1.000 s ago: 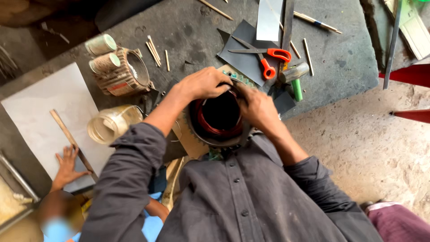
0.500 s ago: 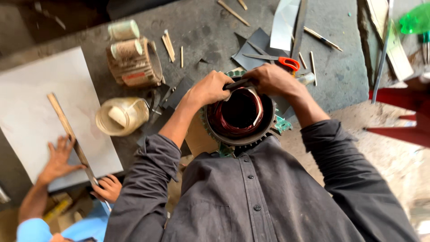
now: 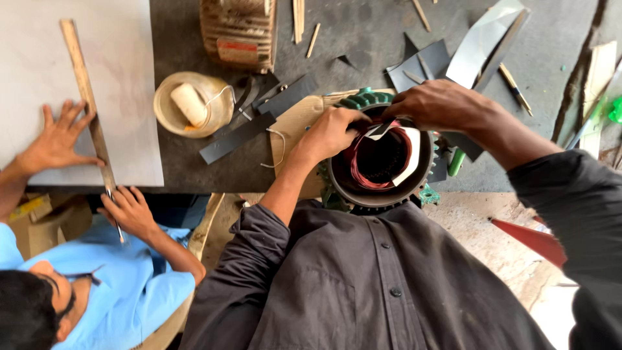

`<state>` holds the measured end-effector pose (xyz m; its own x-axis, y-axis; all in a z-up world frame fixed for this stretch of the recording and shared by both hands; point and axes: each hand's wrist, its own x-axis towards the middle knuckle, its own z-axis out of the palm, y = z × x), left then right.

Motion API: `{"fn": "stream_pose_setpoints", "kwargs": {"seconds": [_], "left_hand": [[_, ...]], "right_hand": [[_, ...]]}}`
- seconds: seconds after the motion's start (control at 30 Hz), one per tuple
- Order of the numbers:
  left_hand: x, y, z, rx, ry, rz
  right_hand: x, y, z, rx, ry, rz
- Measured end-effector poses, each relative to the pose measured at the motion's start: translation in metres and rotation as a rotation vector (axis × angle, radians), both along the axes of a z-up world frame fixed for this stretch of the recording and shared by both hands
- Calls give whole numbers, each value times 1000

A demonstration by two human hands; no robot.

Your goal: The person cuts white and black insulating sheets with scissors and places them into the slots of a motor stator containing copper windings. They repeatedly measure, cut, and insert the sheets to separate the windings.

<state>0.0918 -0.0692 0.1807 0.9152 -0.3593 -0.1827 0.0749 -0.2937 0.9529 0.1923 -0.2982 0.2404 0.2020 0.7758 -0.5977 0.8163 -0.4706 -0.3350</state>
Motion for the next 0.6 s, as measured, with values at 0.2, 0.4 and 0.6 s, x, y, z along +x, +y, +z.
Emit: {"fn": "stream_pose_setpoints", "kwargs": {"seconds": [0.2,0.4,0.6], "left_hand": [[-4,0,2,-41,-27,93],[11,-7,20,-5,100,-75],[24,-15,16,167,12,-180]], "right_hand": [[-5,6,-3,-107,-10,-9],[-8,11,5,-179,52,-109],[-12,7,1,-216,24,-226]]}}
